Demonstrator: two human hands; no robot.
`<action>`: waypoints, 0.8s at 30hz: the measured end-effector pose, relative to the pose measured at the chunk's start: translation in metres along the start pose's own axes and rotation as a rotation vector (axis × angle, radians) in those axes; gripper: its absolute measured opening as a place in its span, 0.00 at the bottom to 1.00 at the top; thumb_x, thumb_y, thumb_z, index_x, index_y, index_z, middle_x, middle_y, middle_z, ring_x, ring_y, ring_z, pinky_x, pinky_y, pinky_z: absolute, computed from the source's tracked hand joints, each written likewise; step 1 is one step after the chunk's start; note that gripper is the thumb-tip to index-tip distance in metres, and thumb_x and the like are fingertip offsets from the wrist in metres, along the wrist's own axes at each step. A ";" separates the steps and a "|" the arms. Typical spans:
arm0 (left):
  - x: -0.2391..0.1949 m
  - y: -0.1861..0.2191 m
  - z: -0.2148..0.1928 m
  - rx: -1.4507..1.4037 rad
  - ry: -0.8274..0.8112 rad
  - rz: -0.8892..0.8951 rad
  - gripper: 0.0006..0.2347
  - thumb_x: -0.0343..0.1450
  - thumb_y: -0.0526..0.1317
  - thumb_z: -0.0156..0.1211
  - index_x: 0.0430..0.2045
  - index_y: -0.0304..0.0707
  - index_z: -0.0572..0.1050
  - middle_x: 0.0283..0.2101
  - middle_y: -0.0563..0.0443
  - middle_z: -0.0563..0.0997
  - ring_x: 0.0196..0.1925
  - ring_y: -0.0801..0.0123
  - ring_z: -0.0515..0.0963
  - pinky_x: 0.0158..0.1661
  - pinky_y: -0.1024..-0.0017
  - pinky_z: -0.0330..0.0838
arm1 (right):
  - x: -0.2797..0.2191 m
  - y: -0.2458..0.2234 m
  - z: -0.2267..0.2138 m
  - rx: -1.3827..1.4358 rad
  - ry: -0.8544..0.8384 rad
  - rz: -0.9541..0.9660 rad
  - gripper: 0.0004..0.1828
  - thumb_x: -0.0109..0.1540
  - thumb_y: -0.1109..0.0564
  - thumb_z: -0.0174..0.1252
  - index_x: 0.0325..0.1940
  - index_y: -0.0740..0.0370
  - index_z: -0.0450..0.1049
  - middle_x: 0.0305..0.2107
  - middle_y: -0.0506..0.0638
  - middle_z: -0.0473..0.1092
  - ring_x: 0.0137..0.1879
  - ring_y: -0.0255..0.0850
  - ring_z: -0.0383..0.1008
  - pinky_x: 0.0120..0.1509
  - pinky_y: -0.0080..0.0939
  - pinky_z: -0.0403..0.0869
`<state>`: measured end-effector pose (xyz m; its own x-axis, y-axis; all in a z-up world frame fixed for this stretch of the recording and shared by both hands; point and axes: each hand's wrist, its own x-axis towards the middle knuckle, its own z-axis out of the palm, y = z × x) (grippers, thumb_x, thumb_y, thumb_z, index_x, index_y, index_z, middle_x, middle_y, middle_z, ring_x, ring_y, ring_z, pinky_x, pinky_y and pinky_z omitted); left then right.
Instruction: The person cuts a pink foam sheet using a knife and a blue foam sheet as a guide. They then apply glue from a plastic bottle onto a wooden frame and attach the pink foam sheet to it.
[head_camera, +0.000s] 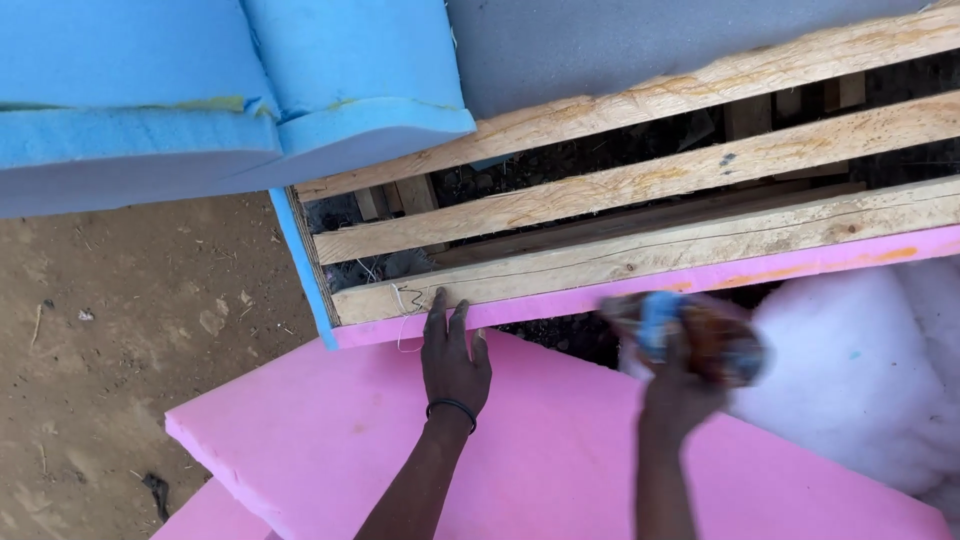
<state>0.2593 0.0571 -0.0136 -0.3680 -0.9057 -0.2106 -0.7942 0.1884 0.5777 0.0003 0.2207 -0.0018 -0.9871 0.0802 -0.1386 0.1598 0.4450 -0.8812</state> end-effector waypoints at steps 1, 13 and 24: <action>-0.005 -0.003 -0.004 -0.003 -0.003 -0.003 0.23 0.87 0.41 0.58 0.80 0.39 0.75 0.95 0.38 0.62 0.94 0.39 0.65 0.70 0.39 0.79 | -0.037 0.000 0.008 -0.005 0.000 -0.001 0.27 0.67 0.48 0.88 0.65 0.57 0.86 0.59 0.47 0.86 0.60 0.36 0.87 0.64 0.40 0.90; -0.022 -0.023 -0.042 -0.074 0.071 -0.201 0.21 0.84 0.43 0.65 0.73 0.41 0.81 0.72 0.42 0.79 0.73 0.44 0.81 0.62 0.43 0.87 | -0.029 -0.125 0.021 0.253 -0.191 0.244 0.45 0.68 0.53 0.81 0.86 0.51 0.65 0.74 0.56 0.82 0.67 0.51 0.90 0.49 0.62 0.98; 0.064 0.147 -0.082 -0.224 -0.192 0.415 0.58 0.62 0.56 0.89 0.91 0.34 0.61 0.77 0.34 0.80 0.82 0.43 0.76 0.86 0.34 0.55 | -0.088 -0.236 0.046 0.029 -0.627 0.270 0.35 0.68 0.56 0.73 0.81 0.60 0.78 0.72 0.54 0.83 0.77 0.44 0.82 0.84 0.51 0.82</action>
<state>0.1584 -0.0042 0.1224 -0.7296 -0.6816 -0.0563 -0.4465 0.4123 0.7941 0.0486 0.0676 0.1971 -0.7327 -0.3506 -0.5833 0.4098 0.4569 -0.7895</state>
